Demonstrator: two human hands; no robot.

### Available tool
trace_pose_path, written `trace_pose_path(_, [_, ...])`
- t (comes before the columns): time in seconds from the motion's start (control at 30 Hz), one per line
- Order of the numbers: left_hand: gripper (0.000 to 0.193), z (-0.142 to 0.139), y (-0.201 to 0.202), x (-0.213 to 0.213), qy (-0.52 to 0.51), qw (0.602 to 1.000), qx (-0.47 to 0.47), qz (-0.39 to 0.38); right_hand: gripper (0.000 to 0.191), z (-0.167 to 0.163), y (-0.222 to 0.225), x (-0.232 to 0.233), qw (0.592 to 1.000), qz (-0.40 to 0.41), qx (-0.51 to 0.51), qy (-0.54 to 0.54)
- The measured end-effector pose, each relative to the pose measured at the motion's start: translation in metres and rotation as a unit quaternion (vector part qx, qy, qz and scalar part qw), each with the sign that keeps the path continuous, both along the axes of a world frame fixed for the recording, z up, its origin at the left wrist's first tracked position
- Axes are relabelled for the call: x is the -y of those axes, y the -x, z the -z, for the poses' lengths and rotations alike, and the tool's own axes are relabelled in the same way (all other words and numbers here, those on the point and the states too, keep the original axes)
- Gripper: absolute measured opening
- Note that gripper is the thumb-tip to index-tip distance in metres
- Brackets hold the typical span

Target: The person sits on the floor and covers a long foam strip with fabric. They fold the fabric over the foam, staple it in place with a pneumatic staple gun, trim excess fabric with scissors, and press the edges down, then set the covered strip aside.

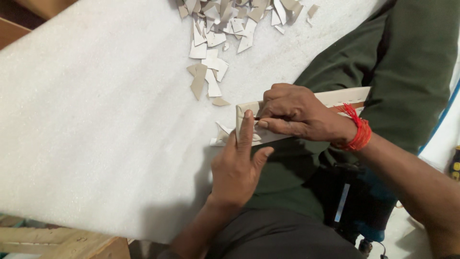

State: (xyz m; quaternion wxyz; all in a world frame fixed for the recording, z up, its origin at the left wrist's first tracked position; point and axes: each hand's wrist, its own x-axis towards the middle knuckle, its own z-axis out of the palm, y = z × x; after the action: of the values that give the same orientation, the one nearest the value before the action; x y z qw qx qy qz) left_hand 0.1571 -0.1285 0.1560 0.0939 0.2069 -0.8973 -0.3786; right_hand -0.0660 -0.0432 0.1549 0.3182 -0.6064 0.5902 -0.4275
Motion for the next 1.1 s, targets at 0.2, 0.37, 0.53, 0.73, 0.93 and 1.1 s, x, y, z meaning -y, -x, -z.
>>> trace_pose_path(0.2, [0.100,-0.007,0.010,0.001,0.091,0.989,0.114,0.033,0.018,0.002,0.001,0.000,1.000,-0.001,0.001,-0.007])
trace_pose_path(0.37, [0.098,-0.009,0.011,0.007,0.033,0.993,0.105,0.049,0.016,-0.002,0.001,0.000,1.000,0.011,-0.006,0.004])
trace_pose_path(0.53, [0.064,-0.011,0.013,0.026,-0.047,0.991,-0.108,-0.061,0.014,0.001,-0.004,-0.001,0.999,0.019,0.014,0.047])
trace_pose_path(0.73, [0.045,0.012,0.016,0.059,-0.476,0.869,-0.077,-0.111,0.014,0.004,-0.011,-0.005,0.998,0.050,0.010,0.025])
trace_pose_path(0.93, [0.036,0.025,0.014,0.048,-0.539,0.825,-0.129,-0.111,0.023,-0.016,-0.023,-0.003,0.995,0.090,-0.043,-0.030])
trace_pose_path(1.1, [0.037,0.025,0.015,0.045,-0.537,0.822,-0.147,-0.119,0.038,-0.027,-0.037,0.003,0.978,0.136,-0.101,-0.125])
